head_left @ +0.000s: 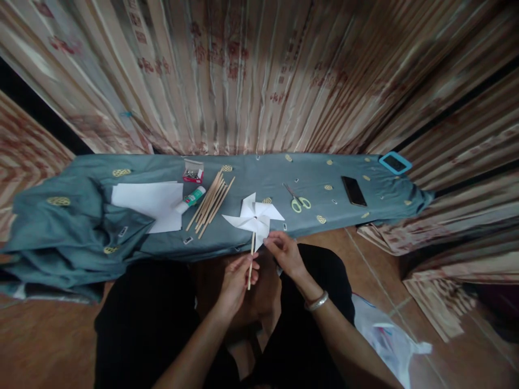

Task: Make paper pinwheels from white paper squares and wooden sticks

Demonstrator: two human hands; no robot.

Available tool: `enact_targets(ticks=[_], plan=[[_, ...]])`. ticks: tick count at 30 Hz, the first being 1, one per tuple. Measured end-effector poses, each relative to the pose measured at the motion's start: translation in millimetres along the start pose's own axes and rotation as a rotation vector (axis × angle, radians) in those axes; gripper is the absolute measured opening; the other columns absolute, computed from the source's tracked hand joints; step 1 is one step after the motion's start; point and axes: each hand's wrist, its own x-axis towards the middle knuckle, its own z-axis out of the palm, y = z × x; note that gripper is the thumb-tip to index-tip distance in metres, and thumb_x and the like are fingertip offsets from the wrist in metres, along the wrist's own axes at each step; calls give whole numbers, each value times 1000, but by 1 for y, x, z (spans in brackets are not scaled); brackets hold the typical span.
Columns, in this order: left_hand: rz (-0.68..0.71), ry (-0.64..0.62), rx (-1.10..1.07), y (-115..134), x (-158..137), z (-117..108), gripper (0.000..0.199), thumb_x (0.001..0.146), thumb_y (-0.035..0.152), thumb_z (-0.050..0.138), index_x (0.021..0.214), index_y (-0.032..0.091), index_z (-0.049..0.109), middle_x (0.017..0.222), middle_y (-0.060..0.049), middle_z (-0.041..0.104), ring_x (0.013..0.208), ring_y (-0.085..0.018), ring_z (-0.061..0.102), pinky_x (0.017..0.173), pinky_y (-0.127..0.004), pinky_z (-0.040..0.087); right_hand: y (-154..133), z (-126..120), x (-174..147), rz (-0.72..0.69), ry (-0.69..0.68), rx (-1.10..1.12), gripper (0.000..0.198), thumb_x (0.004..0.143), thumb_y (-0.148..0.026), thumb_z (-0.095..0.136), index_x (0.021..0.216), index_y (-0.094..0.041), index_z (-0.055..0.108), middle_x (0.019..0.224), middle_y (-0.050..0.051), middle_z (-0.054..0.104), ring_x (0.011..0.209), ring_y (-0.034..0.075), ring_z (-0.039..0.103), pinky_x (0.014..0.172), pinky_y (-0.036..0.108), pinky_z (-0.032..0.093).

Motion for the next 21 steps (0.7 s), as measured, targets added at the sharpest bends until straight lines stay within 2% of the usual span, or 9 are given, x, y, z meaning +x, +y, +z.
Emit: enact_targets(ticks=[4,10,15,21], plan=[[36,-20,20,2,-1,3,50,53,46,84,84,8,73,58,0,61,40,-6,48,40,-20,31,-2,5,5,91,12,275,33,60,-46,79,77,-20,65,62,-1,68,63,15,63,62,27,46],[95,-37,49,6,-1,11,46,55,45,82,83,9,73,57,0,62,39,-7,48,40,-21,32,-16,1,12,174,34,507,38,50,-42,84,76,-18,68,65,-2,67,59,11,61,56,23,44],[111,-38,62,5,1,16,47,56,46,82,86,11,73,58,0,63,40,-7,48,40,-22,33,-20,1,18,180,46,571,36,48,-37,86,74,-19,68,61,-2,66,56,11,60,53,22,44],[121,-29,71,3,5,18,46,57,46,82,86,11,73,61,-1,64,42,-7,50,42,-21,35,-17,6,16,209,-21,597,34,50,-36,86,74,-19,69,62,-2,68,56,10,62,53,21,46]])
